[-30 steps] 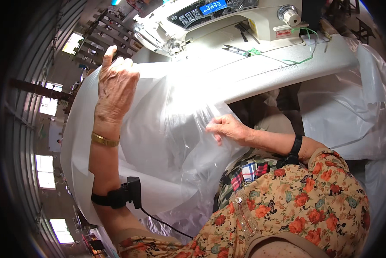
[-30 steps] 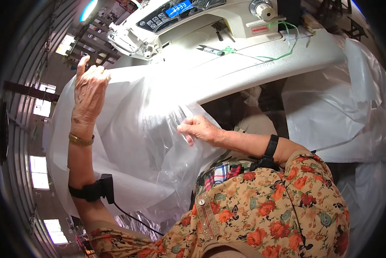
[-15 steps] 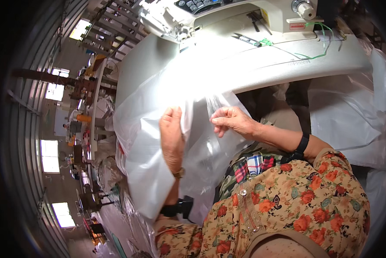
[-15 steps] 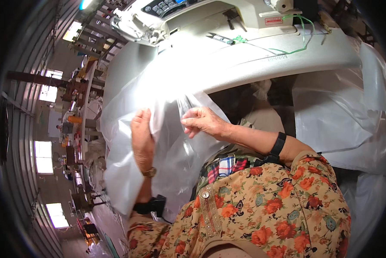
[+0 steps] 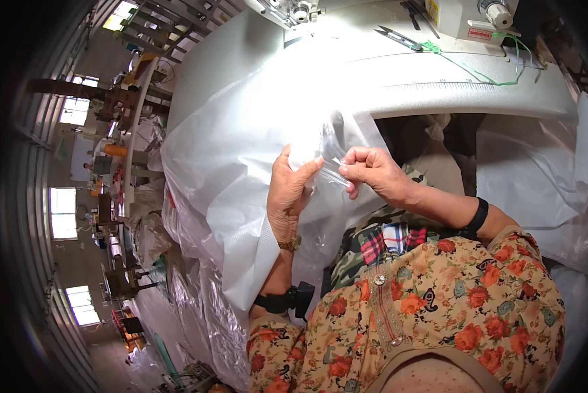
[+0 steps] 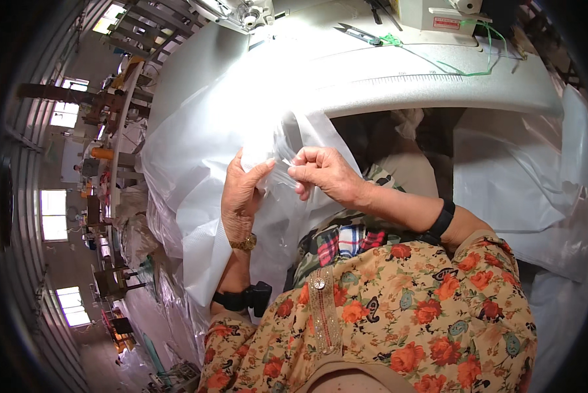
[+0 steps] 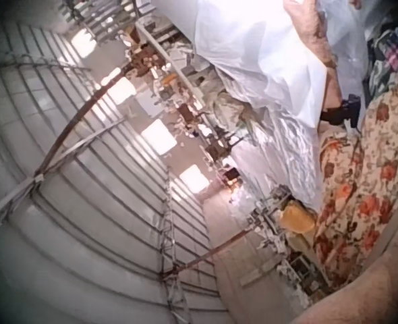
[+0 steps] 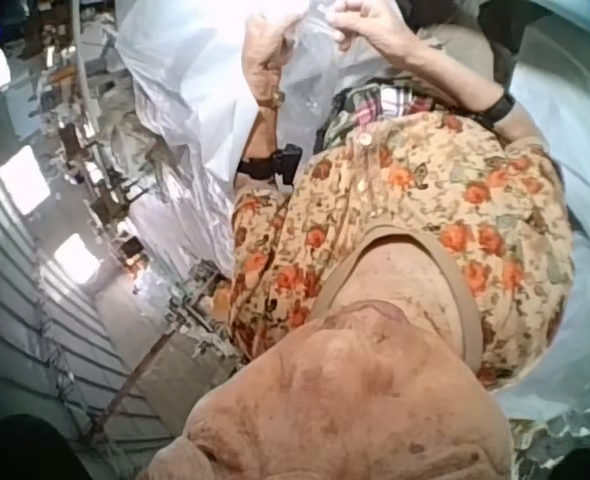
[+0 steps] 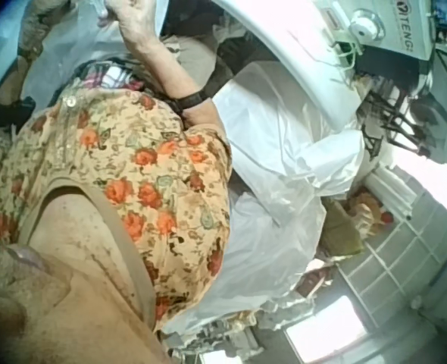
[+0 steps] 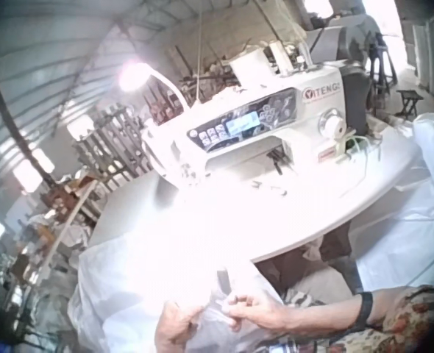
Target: Sewing large white plastic sheets using an industrial sewing machine.
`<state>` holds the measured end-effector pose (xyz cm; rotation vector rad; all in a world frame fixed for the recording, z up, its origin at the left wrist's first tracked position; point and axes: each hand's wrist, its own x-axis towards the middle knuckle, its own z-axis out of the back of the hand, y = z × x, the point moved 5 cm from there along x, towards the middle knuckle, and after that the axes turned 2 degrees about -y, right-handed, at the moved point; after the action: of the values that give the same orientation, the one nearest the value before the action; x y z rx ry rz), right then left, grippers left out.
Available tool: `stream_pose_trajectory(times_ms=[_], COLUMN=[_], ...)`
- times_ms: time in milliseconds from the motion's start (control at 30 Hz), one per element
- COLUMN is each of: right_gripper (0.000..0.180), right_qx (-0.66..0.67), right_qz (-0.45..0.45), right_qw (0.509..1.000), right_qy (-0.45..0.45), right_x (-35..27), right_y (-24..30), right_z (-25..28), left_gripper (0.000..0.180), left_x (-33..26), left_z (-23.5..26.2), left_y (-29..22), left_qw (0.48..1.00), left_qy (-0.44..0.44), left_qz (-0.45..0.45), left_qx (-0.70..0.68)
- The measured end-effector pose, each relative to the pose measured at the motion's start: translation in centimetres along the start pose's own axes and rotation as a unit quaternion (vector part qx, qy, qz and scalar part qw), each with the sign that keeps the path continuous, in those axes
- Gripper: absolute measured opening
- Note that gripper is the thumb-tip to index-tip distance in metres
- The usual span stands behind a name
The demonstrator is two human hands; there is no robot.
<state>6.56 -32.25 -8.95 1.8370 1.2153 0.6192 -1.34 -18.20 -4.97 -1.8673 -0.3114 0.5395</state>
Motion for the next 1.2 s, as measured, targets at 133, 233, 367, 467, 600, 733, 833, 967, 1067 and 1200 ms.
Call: stream_pose_trajectory(times_ms=[133,233,367,467,600,733,833,967,1067,1200], right_gripper=[0.019,0.024,0.024,0.022,0.019,0.018,0.018,0.019,0.019,0.018], right_qx=[-0.069,-0.176,-0.164,-0.161,-0.095,-0.072,-0.085,-0.138,-0.256,-0.439], right_qz=[0.068,0.075,0.045,0.037,0.033,0.008,-0.005,0.003,0.062,0.237], right_qw=[0.995,0.981,0.985,0.986,0.995,0.997,0.996,0.990,0.964,0.865], right_qy=[0.003,-0.014,0.016,0.012,0.002,0.009,0.005,0.025,0.040,0.041], right_x=[-1.2,-1.5,-1.4,-1.3,-0.8,-0.9,-1.1,-1.3,-1.1,-1.2], right_y=[2.2,3.4,3.0,2.7,2.5,1.7,1.7,2.2,3.8,6.5], right_z=[-1.1,-1.5,-2.3,-2.2,-2.3,-1.4,-1.5,-2.3,-3.0,-3.5], left_gripper=[0.039,0.042,0.040,0.040,0.038,0.038,0.038,0.037,0.031,0.026], left_x=[0.2,0.5,0.1,0.2,0.6,1.0,1.3,1.2,0.6,-1.1], left_z=[0.2,0.5,-0.4,-1.2,-0.9,-0.4,0.1,0.4,-0.5,-3.1], left_y=[0.4,0.6,-0.6,0.0,0.4,1.2,1.5,1.5,1.1,-1.8], left_qw=[1.000,1.000,1.000,1.000,0.997,0.996,0.990,0.975,0.944,0.885], left_qy=[-0.008,0.003,0.003,0.011,0.052,0.047,0.033,0.009,-0.016,-0.048], left_qz=[0.015,-0.001,0.010,0.016,-0.011,-0.023,-0.034,-0.062,-0.133,-0.233], left_qx=[-0.002,0.026,-0.003,-0.002,0.059,0.077,0.136,0.214,0.301,0.401])
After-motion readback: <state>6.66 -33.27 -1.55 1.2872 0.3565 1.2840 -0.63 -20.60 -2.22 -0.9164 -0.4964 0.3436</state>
